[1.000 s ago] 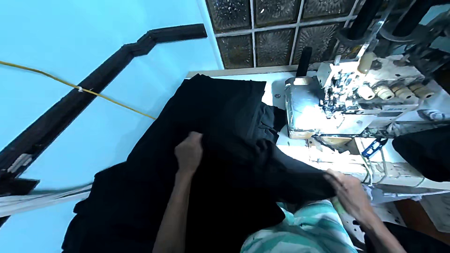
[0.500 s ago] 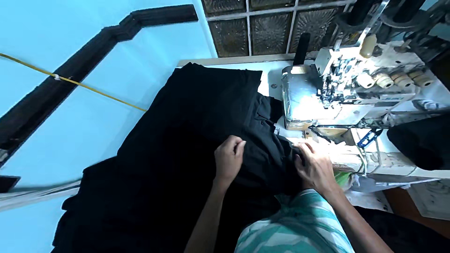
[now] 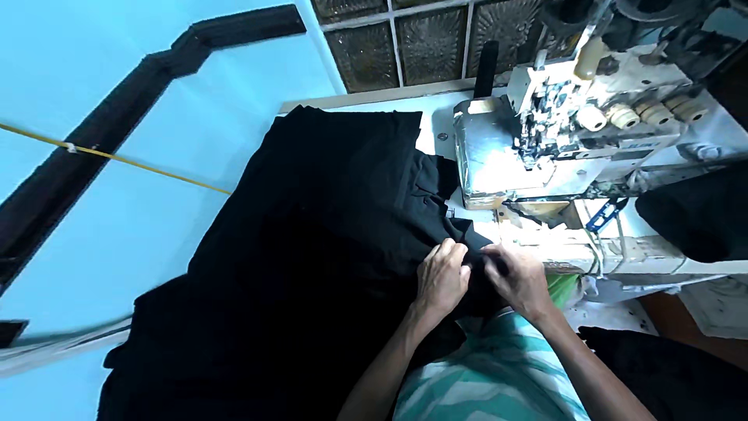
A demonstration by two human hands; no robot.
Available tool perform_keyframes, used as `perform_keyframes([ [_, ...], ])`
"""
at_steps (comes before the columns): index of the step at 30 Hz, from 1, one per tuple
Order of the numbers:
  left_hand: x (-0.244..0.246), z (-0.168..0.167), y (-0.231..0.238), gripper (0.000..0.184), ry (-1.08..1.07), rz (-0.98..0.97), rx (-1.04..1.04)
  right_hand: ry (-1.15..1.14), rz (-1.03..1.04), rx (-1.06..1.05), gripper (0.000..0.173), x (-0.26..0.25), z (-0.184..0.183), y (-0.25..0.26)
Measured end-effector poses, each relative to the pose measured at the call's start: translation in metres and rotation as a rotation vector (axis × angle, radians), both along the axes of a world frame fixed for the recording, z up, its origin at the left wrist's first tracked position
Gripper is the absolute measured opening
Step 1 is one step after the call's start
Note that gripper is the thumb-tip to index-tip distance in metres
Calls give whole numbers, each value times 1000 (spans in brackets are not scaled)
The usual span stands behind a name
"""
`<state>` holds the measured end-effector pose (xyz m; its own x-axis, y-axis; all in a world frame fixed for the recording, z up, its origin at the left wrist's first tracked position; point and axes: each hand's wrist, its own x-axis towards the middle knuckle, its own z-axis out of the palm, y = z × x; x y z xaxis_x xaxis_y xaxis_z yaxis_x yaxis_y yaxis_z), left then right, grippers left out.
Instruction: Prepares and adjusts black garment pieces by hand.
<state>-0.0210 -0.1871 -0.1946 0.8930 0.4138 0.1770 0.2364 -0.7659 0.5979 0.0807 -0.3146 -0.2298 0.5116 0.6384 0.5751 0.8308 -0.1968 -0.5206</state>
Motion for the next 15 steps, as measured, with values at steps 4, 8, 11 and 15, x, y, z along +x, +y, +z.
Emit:
perform_keyframes([
  [4, -3, 30, 19, 16, -136, -20, -396, 159, 21, 170, 16, 13, 22, 2],
  [8, 0, 50, 45, 14, -375, -131, -643, 674, 126, 287, 7, 25, 44, 6],
  [11, 8, 59, 54, 8, -426, -96, -455, 1121, 335, 444, 20, 28, 58, 8],
  [15, 14, 65, 48, 15, -488, -147, -119, 1357, 412, 524, 24, 28, 63, 6],
])
